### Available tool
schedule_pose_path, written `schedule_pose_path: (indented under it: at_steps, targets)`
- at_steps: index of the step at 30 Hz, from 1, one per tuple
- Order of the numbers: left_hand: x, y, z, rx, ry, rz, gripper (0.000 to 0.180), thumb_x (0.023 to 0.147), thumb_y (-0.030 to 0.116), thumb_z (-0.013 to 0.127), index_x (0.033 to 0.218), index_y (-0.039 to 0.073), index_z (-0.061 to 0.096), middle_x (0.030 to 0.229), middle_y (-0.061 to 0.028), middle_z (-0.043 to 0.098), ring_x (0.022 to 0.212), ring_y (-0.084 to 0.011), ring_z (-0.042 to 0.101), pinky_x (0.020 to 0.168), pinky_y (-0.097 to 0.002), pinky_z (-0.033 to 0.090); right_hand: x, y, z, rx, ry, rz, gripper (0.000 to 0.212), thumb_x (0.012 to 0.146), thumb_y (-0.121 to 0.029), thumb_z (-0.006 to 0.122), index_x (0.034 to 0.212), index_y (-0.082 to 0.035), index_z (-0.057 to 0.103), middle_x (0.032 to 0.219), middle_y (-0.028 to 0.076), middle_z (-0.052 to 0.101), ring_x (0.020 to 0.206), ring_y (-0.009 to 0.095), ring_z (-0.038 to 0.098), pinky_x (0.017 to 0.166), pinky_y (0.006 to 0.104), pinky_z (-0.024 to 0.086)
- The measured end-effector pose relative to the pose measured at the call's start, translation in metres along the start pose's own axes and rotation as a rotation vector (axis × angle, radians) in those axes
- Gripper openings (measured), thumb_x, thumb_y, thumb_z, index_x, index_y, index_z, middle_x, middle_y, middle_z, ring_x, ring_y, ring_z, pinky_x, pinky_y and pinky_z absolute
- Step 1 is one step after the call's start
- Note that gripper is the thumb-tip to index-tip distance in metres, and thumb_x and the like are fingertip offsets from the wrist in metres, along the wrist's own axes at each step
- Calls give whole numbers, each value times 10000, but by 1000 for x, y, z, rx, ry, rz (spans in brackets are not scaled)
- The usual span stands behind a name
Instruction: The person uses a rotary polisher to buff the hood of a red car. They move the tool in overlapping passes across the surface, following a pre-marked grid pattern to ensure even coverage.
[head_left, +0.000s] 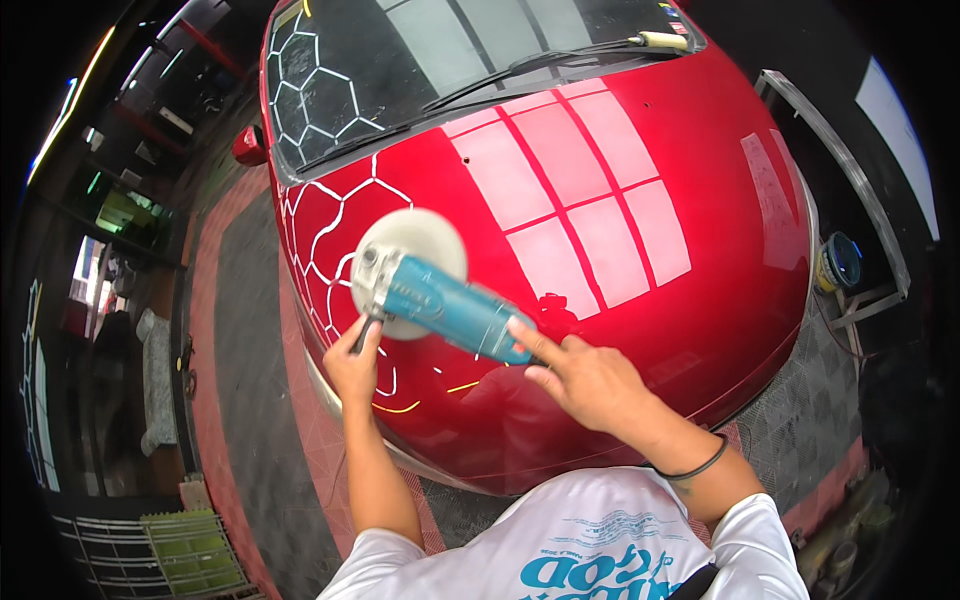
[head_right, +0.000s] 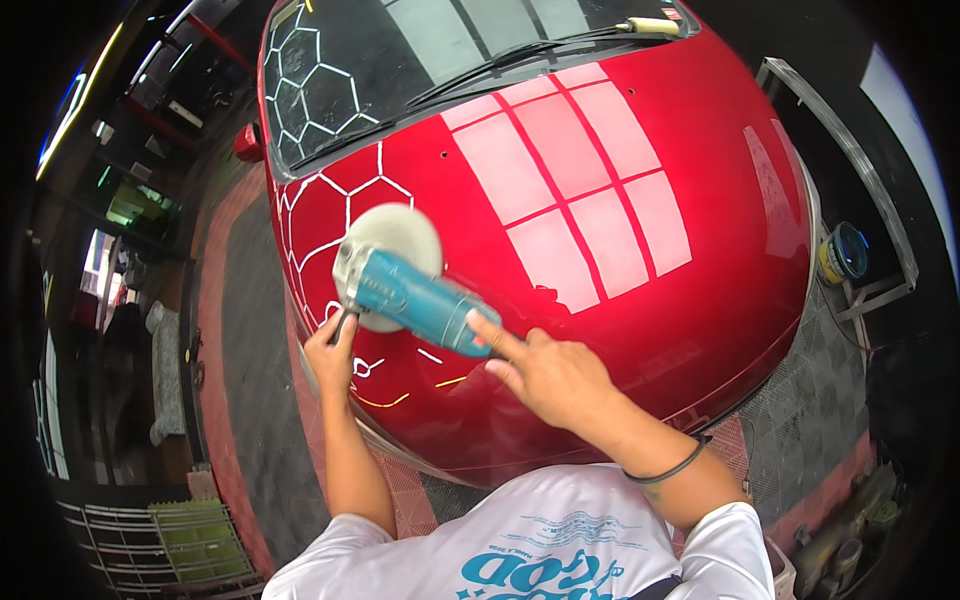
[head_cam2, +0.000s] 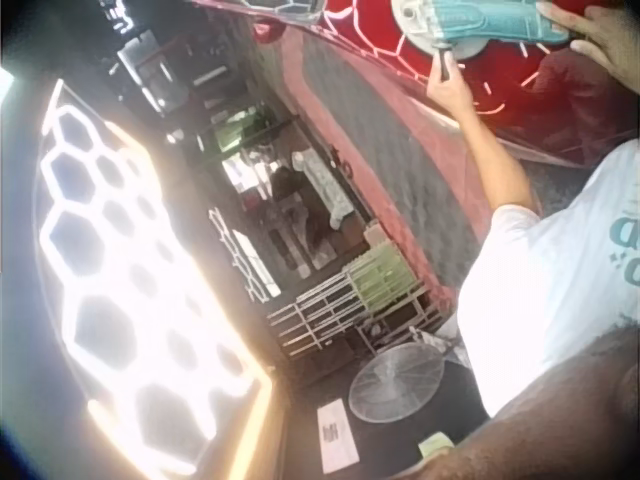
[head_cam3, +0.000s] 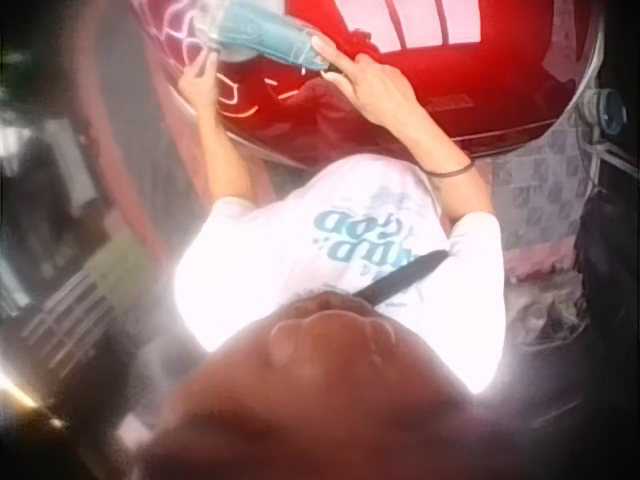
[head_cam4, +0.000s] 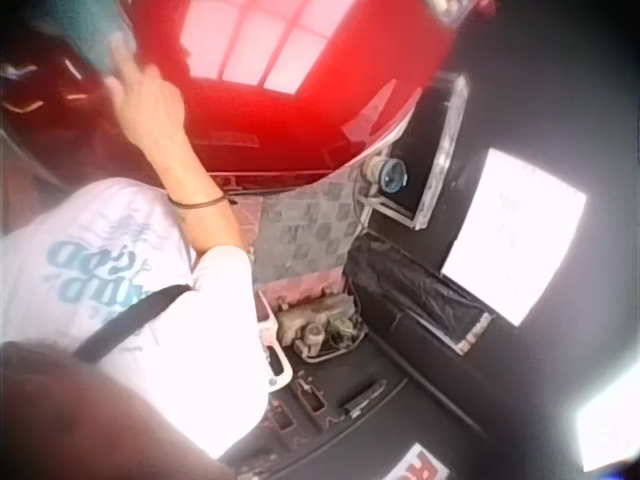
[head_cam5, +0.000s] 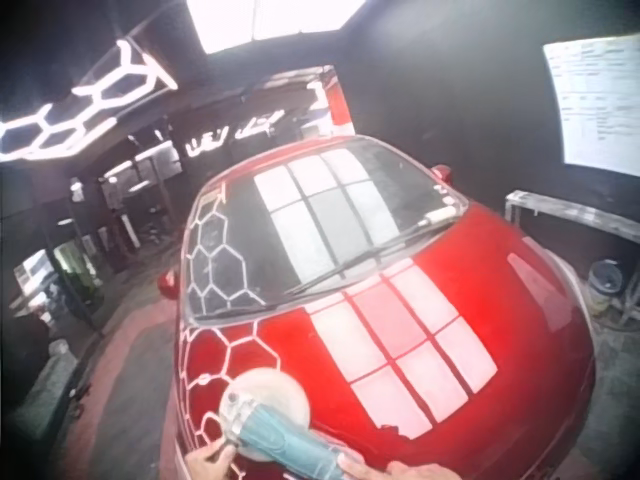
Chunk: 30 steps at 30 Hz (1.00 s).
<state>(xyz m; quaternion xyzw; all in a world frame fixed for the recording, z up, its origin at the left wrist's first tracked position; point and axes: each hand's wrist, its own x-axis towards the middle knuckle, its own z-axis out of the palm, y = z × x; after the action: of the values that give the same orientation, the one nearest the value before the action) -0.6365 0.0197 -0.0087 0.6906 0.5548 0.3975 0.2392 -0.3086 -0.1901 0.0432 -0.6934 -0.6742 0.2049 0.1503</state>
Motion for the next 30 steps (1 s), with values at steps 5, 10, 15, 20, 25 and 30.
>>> schedule_pose_path:
  at_steps: [5, 10, 15, 20, 25, 30]
  targets:
    - [-30, 9, 10, -91, -14, -4, 392, 967, 157, 868, 1305, -31, 807, 1104, -149, 852, 962, -177, 788, 912, -308, 616, -27, 15, 15, 52, 12, 22, 729, 1106, -493, 629, 1757, -404, 312, 949, 185, 692, 762, 430, 743, 704, 556, 618]
    - [-53, 85, 82, -146, -186, 45, 406, 944, 222, 900, 1267, -12, 826, 1129, -173, 856, 1007, -168, 800, 940, -309, 622, -101, 75, 2, 250, 248, 213, 874, 1035, -354, 734, 1769, -180, 293, 1200, 279, 765, 974, 485, 767, 834, 554, 611]
    - [-81, 173, 175, -66, -437, 339, 414, 944, 405, 875, 1252, 129, 856, 1056, -152, 846, 829, -318, 816, 785, -403, 646, -198, 136, 11, 356, 354, 578, 605, 1083, -350, 672, 1577, -22, 554, 1104, 268, 778, 920, 342, 764, 862, 429, 572]
    - [-99, 215, 229, -36, -665, 442, 388, 937, 430, 848, 1206, 151, 869, 1015, -150, 837, 842, -349, 800, 781, -464, 644, -262, 149, 42, 420, 525, 696, 606, 1123, -471, 626, 1497, 6, 599, 965, 131, 726, 823, 186, 661, 781, 373, 546]
    - [-105, 193, 198, -94, -560, 456, 414, 937, 448, 860, 1223, 149, 864, 1036, -154, 837, 825, -320, 810, 766, -439, 648, -255, 128, 43, 480, 405, 674, 601, 1093, -467, 669, 1480, -10, 613, 965, 141, 759, 834, 260, 737, 782, 409, 576]
    - [-116, 109, 107, 5, -377, 304, 390, 927, 286, 908, 1256, 87, 847, 907, -169, 817, 758, -261, 799, 702, -349, 614, -199, 83, 39, 503, 238, 447, 738, 1018, -430, 756, 1601, -47, 515, 1156, 289, 781, 1077, 454, 793, 931, 466, 607]
